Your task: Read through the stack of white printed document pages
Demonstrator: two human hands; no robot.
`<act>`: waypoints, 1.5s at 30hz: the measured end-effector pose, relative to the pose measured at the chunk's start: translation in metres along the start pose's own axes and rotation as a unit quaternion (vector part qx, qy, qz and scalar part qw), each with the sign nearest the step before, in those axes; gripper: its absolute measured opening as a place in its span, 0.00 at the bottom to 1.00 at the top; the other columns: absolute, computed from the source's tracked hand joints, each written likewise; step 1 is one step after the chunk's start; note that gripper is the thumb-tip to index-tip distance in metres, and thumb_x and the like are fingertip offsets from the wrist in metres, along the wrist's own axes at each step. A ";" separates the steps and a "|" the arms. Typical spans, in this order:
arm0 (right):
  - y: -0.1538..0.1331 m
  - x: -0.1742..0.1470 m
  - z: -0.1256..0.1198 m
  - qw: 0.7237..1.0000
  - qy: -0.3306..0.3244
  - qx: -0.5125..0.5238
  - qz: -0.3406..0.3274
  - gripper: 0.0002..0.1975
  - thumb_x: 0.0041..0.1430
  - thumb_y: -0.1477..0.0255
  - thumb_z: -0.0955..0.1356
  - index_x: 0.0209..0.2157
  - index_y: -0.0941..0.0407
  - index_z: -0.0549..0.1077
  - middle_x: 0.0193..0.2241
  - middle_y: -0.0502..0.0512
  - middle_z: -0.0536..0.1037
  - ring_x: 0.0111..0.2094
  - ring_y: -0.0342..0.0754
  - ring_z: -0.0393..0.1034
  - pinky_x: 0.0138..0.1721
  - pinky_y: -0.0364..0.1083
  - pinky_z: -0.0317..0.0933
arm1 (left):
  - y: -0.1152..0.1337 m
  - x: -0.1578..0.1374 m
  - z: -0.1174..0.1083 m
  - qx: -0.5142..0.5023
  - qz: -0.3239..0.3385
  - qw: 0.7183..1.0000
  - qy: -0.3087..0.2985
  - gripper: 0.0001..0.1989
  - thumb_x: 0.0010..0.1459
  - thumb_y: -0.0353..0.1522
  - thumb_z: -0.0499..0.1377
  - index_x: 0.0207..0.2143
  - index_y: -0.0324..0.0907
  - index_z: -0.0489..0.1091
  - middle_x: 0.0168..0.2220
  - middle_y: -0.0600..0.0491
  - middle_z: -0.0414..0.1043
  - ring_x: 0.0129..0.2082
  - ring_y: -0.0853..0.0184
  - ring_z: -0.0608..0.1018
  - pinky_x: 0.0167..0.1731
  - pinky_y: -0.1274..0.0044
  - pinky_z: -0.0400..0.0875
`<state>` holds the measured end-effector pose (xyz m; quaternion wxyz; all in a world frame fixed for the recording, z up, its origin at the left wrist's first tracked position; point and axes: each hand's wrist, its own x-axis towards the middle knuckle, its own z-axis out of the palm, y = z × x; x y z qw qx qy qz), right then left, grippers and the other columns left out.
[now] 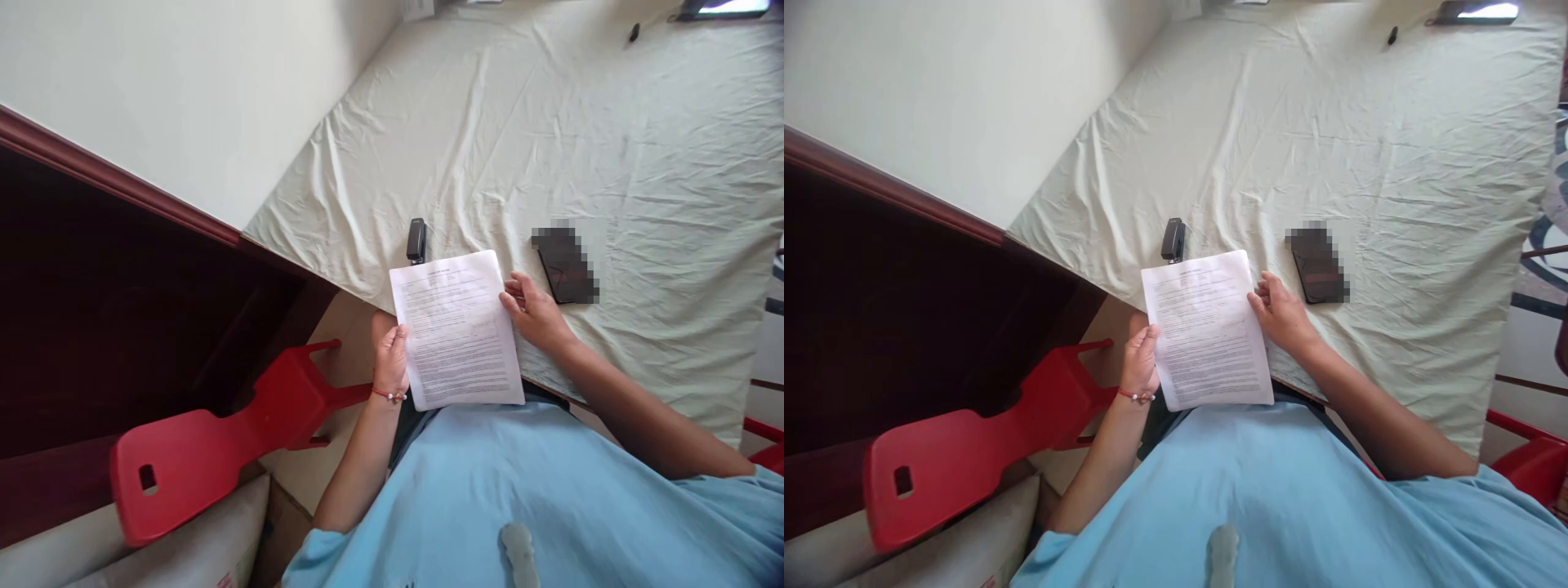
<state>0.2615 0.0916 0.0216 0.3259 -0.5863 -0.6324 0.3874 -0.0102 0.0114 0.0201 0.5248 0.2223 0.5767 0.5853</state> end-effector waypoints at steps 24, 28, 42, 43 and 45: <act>0.010 0.005 0.014 0.973 0.038 0.221 0.047 0.17 0.61 0.54 0.68 0.32 0.54 0.72 0.26 0.50 0.70 0.27 0.45 0.59 0.26 0.44 0.53 | -0.004 -0.041 0.019 0.005 -0.140 0.988 -0.064 0.30 0.48 0.45 0.76 0.49 0.38 0.80 0.47 0.42 0.83 0.59 0.50 0.78 0.61 0.62 0.72; 0.005 0.004 0.011 0.990 0.031 0.137 0.014 0.17 0.65 0.55 0.65 0.30 0.54 0.70 0.25 0.50 0.70 0.28 0.46 0.61 0.29 0.46 0.54 | -0.008 -0.045 0.019 0.023 -0.162 0.985 -0.054 0.28 0.45 0.48 0.76 0.41 0.36 0.81 0.42 0.41 0.83 0.56 0.47 0.80 0.58 0.59 0.74; 0.006 0.001 0.008 0.988 0.030 0.154 0.002 0.19 0.67 0.54 0.64 0.29 0.54 0.69 0.26 0.50 0.68 0.29 0.46 0.59 0.30 0.46 0.53 | -0.008 -0.049 0.019 0.017 -0.100 0.993 -0.056 0.34 0.47 0.40 0.77 0.56 0.44 0.78 0.56 0.47 0.79 0.66 0.53 0.72 0.64 0.66 0.71; 0.006 0.001 0.008 0.987 0.030 0.158 0.005 0.20 0.66 0.53 0.64 0.29 0.54 0.69 0.26 0.50 0.68 0.29 0.46 0.59 0.30 0.46 0.54 | -0.007 -0.049 0.018 0.022 -0.094 0.994 -0.048 0.34 0.46 0.40 0.78 0.56 0.44 0.78 0.57 0.47 0.79 0.67 0.53 0.71 0.65 0.67 0.70; 0.006 0.000 0.008 0.986 0.028 0.167 0.009 0.21 0.66 0.52 0.65 0.30 0.54 0.70 0.26 0.50 0.68 0.29 0.45 0.59 0.29 0.46 0.54 | -0.004 -0.048 0.015 0.031 -0.092 0.994 -0.043 0.32 0.45 0.40 0.78 0.54 0.43 0.79 0.56 0.47 0.79 0.66 0.52 0.72 0.64 0.67 0.71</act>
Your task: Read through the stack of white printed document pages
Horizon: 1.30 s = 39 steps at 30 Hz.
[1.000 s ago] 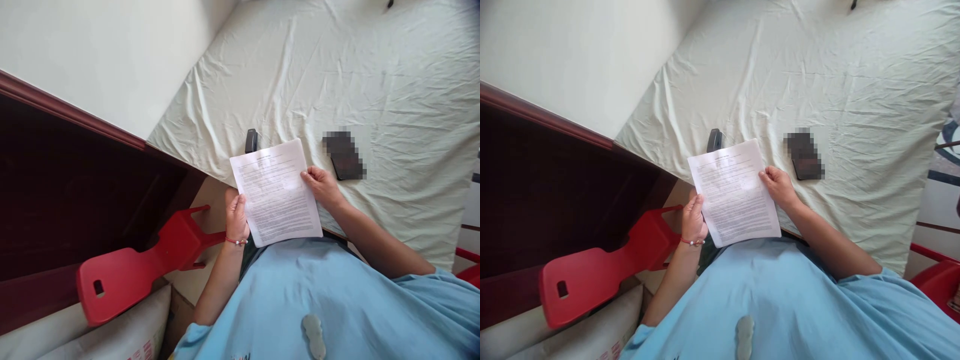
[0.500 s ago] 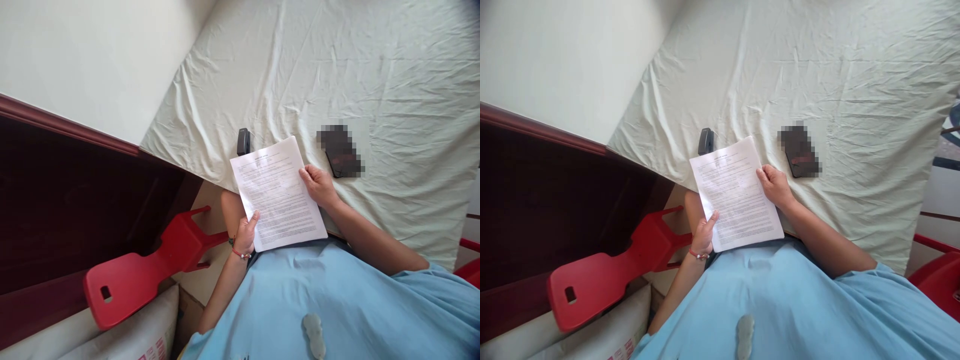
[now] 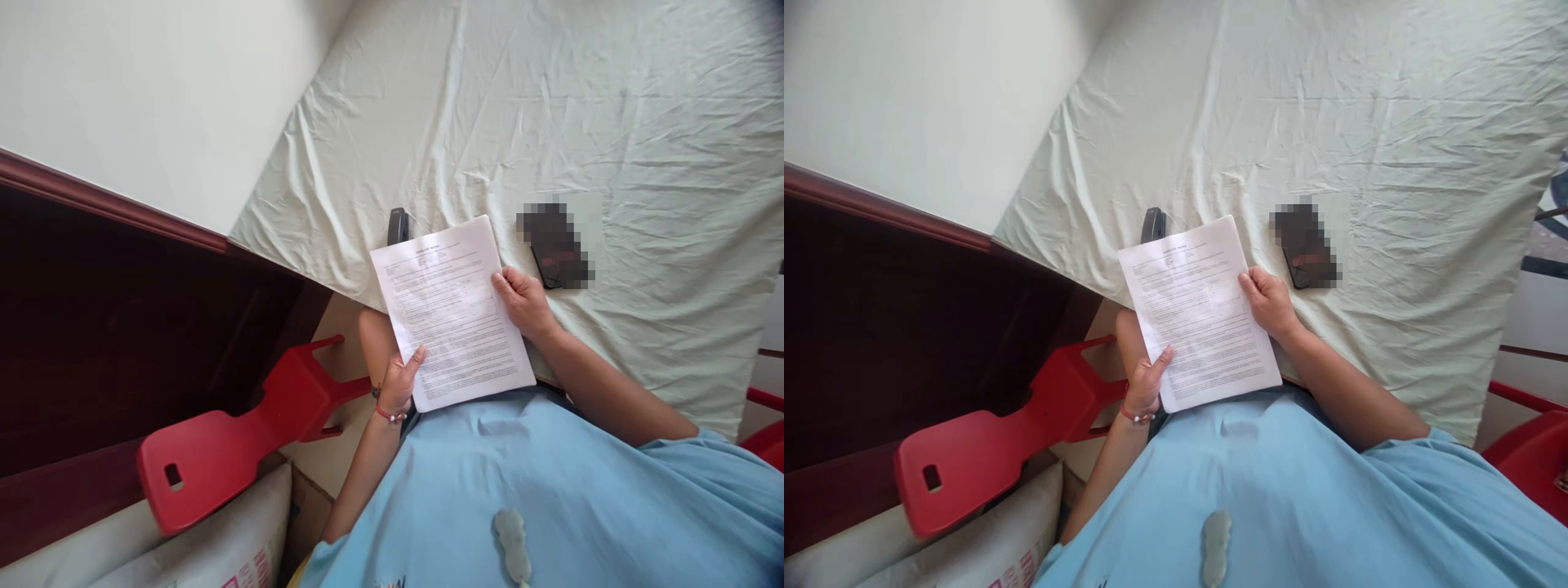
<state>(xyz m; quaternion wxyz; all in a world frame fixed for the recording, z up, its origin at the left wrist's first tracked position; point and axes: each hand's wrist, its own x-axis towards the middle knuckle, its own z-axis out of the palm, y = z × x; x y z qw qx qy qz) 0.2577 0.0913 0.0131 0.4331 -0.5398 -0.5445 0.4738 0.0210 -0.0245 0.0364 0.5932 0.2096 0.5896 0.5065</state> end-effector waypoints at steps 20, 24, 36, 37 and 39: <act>0.010 0.002 0.001 0.996 -0.008 0.082 0.019 0.22 0.64 0.49 0.67 0.30 0.54 0.69 0.27 0.50 0.67 0.28 0.44 0.57 0.26 0.43 0.54 | 0.004 0.004 -0.002 0.030 0.003 0.999 -0.013 0.30 0.46 0.41 0.77 0.51 0.42 0.81 0.57 0.47 0.78 0.66 0.52 0.72 0.65 0.67 0.70; 0.012 0.002 0.001 0.996 -0.007 0.089 0.007 0.22 0.65 0.50 0.67 0.29 0.54 0.68 0.26 0.50 0.65 0.28 0.44 0.56 0.26 0.43 0.53 | 0.006 0.004 0.002 0.028 -0.002 0.999 -0.019 0.31 0.45 0.42 0.78 0.52 0.42 0.81 0.55 0.46 0.79 0.65 0.52 0.73 0.65 0.67 0.70; 0.013 0.002 0.002 0.993 -0.004 0.119 0.008 0.22 0.64 0.49 0.68 0.29 0.54 0.69 0.26 0.49 0.66 0.27 0.43 0.56 0.26 0.43 0.53 | -0.005 0.008 -0.007 0.058 -0.017 0.998 -0.020 0.30 0.51 0.55 0.70 0.37 0.35 0.82 0.37 0.43 0.84 0.48 0.51 0.83 0.51 0.65 0.79; 0.012 0.003 0.002 0.993 -0.004 0.118 0.009 0.23 0.64 0.49 0.68 0.29 0.54 0.69 0.26 0.49 0.66 0.27 0.43 0.56 0.26 0.43 0.53 | -0.005 0.008 -0.007 0.059 -0.017 0.998 -0.018 0.30 0.50 0.55 0.70 0.36 0.35 0.82 0.36 0.44 0.84 0.48 0.51 0.84 0.50 0.66 0.79; 0.012 0.003 0.002 0.993 -0.006 0.117 0.010 0.23 0.64 0.48 0.68 0.29 0.54 0.69 0.26 0.50 0.66 0.27 0.44 0.57 0.26 0.43 0.53 | -0.004 0.008 -0.006 0.058 -0.021 0.998 -0.018 0.29 0.50 0.55 0.71 0.35 0.36 0.81 0.35 0.44 0.84 0.47 0.51 0.84 0.49 0.66 0.79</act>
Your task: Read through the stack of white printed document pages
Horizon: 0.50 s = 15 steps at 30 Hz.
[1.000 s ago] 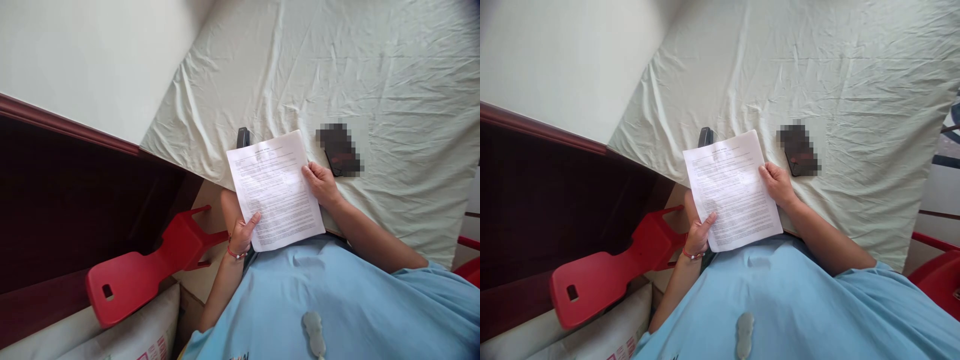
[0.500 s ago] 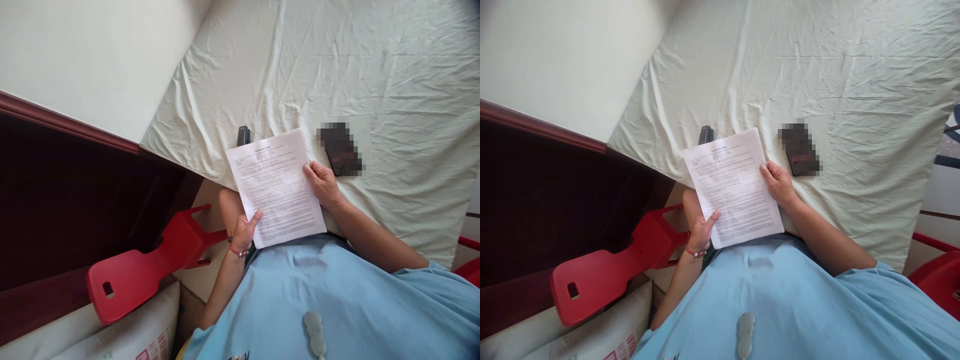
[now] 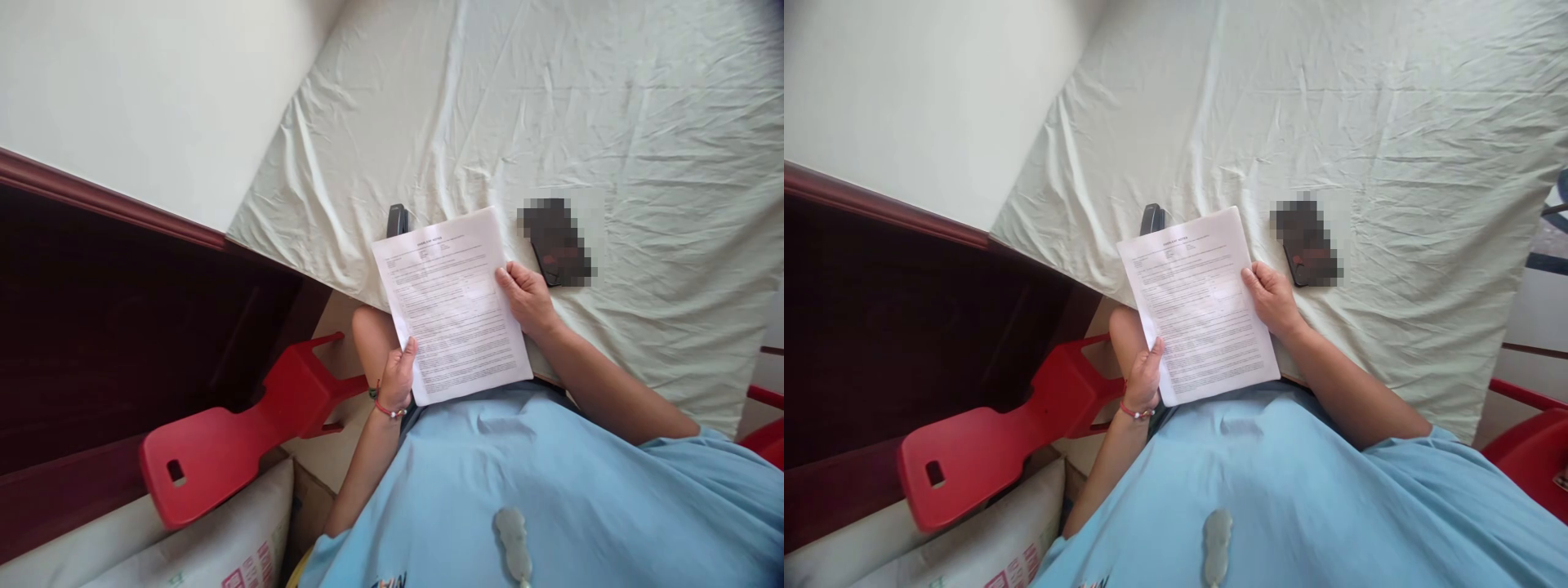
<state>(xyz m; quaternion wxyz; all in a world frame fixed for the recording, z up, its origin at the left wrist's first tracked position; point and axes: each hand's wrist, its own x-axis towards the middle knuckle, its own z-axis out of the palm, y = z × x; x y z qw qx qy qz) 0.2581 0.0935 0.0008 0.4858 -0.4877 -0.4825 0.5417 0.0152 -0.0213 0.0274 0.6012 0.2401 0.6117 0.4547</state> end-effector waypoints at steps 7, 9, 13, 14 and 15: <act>0.001 0.000 -0.001 1.000 -0.003 -0.010 -0.008 0.22 0.65 0.49 0.68 0.31 0.54 0.70 0.27 0.50 0.67 0.28 0.44 0.58 0.26 0.43 0.54 | 0.005 -0.001 0.003 -0.009 -0.008 1.000 -0.011 0.30 0.48 0.54 0.72 0.38 0.35 0.81 0.35 0.43 0.84 0.46 0.50 0.84 0.48 0.65 0.79; 0.001 0.000 -0.001 1.000 -0.005 -0.010 -0.011 0.22 0.66 0.50 0.67 0.30 0.54 0.70 0.26 0.50 0.67 0.28 0.44 0.58 0.27 0.43 0.54 | 0.003 0.000 0.002 -0.009 -0.014 1.000 -0.012 0.30 0.48 0.54 0.72 0.36 0.35 0.81 0.35 0.43 0.83 0.46 0.50 0.84 0.49 0.65 0.79; 0.001 0.001 -0.001 1.000 -0.005 -0.022 -0.018 0.21 0.66 0.51 0.67 0.30 0.54 0.69 0.26 0.50 0.66 0.29 0.44 0.57 0.27 0.43 0.53 | 0.001 0.000 0.001 -0.007 -0.011 1.000 -0.011 0.29 0.49 0.54 0.71 0.35 0.35 0.81 0.35 0.44 0.83 0.47 0.51 0.84 0.49 0.66 0.79; 0.001 0.000 -0.001 1.000 -0.005 -0.025 -0.018 0.21 0.66 0.51 0.67 0.30 0.54 0.69 0.26 0.50 0.66 0.29 0.44 0.57 0.27 0.43 0.53 | 0.001 0.000 0.001 -0.007 -0.009 1.000 -0.011 0.29 0.49 0.54 0.71 0.36 0.35 0.81 0.35 0.44 0.83 0.47 0.51 0.84 0.49 0.66 0.79; 0.001 0.000 -0.001 0.999 -0.003 -0.028 -0.018 0.22 0.66 0.50 0.67 0.29 0.54 0.69 0.26 0.50 0.66 0.28 0.44 0.57 0.26 0.43 0.53 | 0.001 0.000 0.001 -0.008 -0.009 1.000 -0.010 0.29 0.49 0.54 0.72 0.36 0.36 0.81 0.34 0.44 0.83 0.47 0.51 0.84 0.48 0.66 0.79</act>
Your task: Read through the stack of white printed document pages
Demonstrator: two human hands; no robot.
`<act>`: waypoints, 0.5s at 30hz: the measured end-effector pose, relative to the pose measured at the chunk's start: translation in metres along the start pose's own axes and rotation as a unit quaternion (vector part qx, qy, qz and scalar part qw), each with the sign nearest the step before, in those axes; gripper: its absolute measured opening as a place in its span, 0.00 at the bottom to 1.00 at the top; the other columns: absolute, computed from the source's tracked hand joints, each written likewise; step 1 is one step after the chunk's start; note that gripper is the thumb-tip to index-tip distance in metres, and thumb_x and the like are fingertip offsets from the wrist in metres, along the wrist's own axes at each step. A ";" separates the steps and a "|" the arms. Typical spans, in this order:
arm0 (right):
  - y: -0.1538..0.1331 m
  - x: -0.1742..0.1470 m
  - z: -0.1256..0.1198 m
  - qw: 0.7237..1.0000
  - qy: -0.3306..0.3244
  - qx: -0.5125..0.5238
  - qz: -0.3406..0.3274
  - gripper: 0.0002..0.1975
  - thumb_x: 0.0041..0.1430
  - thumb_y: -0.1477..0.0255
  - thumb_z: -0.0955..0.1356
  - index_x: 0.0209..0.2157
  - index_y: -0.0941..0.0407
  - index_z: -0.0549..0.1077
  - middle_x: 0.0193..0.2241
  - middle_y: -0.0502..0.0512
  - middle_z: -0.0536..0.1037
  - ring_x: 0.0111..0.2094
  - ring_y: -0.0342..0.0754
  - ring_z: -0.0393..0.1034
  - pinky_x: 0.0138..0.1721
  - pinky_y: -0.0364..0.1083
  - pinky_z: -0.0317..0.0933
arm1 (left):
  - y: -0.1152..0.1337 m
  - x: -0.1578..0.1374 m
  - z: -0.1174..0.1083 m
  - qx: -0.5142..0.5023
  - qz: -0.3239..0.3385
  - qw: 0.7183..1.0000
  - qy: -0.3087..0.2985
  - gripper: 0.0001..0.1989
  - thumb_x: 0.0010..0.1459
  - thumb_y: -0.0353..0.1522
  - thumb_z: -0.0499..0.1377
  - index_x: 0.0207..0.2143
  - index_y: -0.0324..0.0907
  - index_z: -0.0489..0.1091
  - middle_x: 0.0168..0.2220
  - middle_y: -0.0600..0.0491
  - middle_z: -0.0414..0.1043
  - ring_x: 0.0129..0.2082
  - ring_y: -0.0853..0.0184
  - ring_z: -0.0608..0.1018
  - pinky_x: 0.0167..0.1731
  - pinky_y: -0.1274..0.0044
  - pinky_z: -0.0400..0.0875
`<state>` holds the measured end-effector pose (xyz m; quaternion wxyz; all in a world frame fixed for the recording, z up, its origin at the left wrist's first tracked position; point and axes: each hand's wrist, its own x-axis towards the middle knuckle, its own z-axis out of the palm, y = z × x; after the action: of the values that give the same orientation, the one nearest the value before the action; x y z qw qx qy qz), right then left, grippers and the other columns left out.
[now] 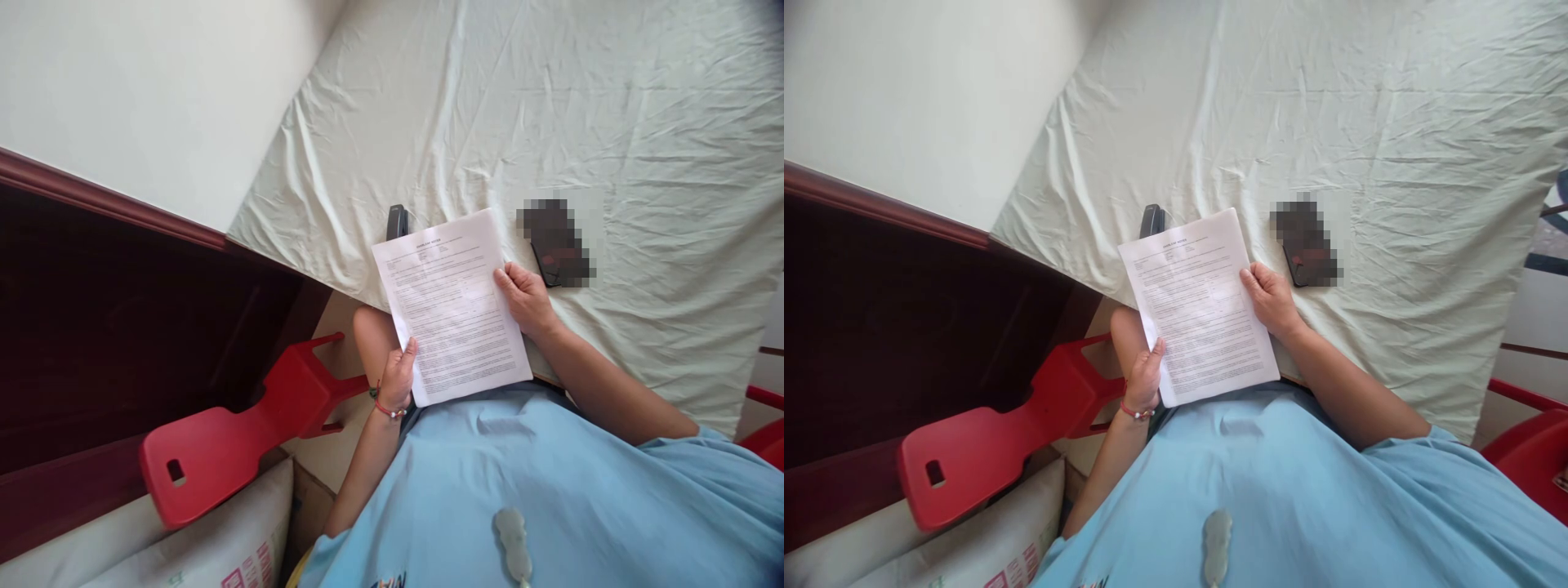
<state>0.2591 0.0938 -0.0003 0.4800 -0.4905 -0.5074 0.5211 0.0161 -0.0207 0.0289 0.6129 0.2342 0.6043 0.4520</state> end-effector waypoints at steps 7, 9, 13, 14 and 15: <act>-0.002 -0.001 0.000 1.000 -0.002 0.004 0.001 0.22 0.66 0.49 0.67 0.29 0.54 0.68 0.27 0.50 0.66 0.29 0.44 0.57 0.26 0.43 0.52 | 0.000 0.000 0.000 0.002 0.002 1.000 -0.004 0.30 0.50 0.54 0.71 0.39 0.35 0.81 0.35 0.44 0.83 0.46 0.52 0.84 0.48 0.67 0.79; -0.002 0.000 0.000 1.000 -0.004 0.005 0.000 0.22 0.66 0.50 0.67 0.30 0.54 0.69 0.27 0.50 0.66 0.29 0.44 0.57 0.26 0.43 0.52 | -0.002 0.000 0.000 0.005 0.010 1.000 -0.007 0.30 0.52 0.54 0.70 0.40 0.35 0.81 0.35 0.44 0.83 0.46 0.52 0.84 0.47 0.67 0.79; -0.003 0.000 0.000 1.000 -0.002 0.004 -0.003 0.22 0.66 0.50 0.67 0.29 0.54 0.68 0.26 0.50 0.66 0.29 0.44 0.57 0.26 0.43 0.52 | -0.004 0.001 -0.002 0.007 0.010 1.000 -0.006 0.29 0.52 0.54 0.70 0.37 0.35 0.81 0.35 0.43 0.83 0.46 0.52 0.84 0.47 0.66 0.79; -0.003 0.000 0.000 1.000 0.000 0.003 -0.003 0.22 0.66 0.50 0.67 0.29 0.54 0.68 0.26 0.50 0.66 0.29 0.44 0.57 0.26 0.43 0.52 | -0.004 0.001 -0.001 0.004 0.010 1.000 -0.005 0.29 0.52 0.54 0.70 0.37 0.35 0.81 0.35 0.43 0.83 0.46 0.52 0.84 0.48 0.66 0.79; -0.002 0.000 0.001 1.000 0.000 0.003 -0.003 0.22 0.66 0.50 0.67 0.29 0.54 0.69 0.27 0.50 0.66 0.29 0.44 0.57 0.26 0.43 0.52 | -0.004 0.000 -0.001 0.001 0.009 1.000 -0.002 0.29 0.51 0.54 0.70 0.36 0.35 0.81 0.35 0.43 0.83 0.46 0.51 0.84 0.48 0.66 0.79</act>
<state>0.2585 0.0937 0.0021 0.4829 -0.4878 -0.5072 0.5211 0.0164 -0.0225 0.0254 0.6098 0.2413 0.6014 0.4563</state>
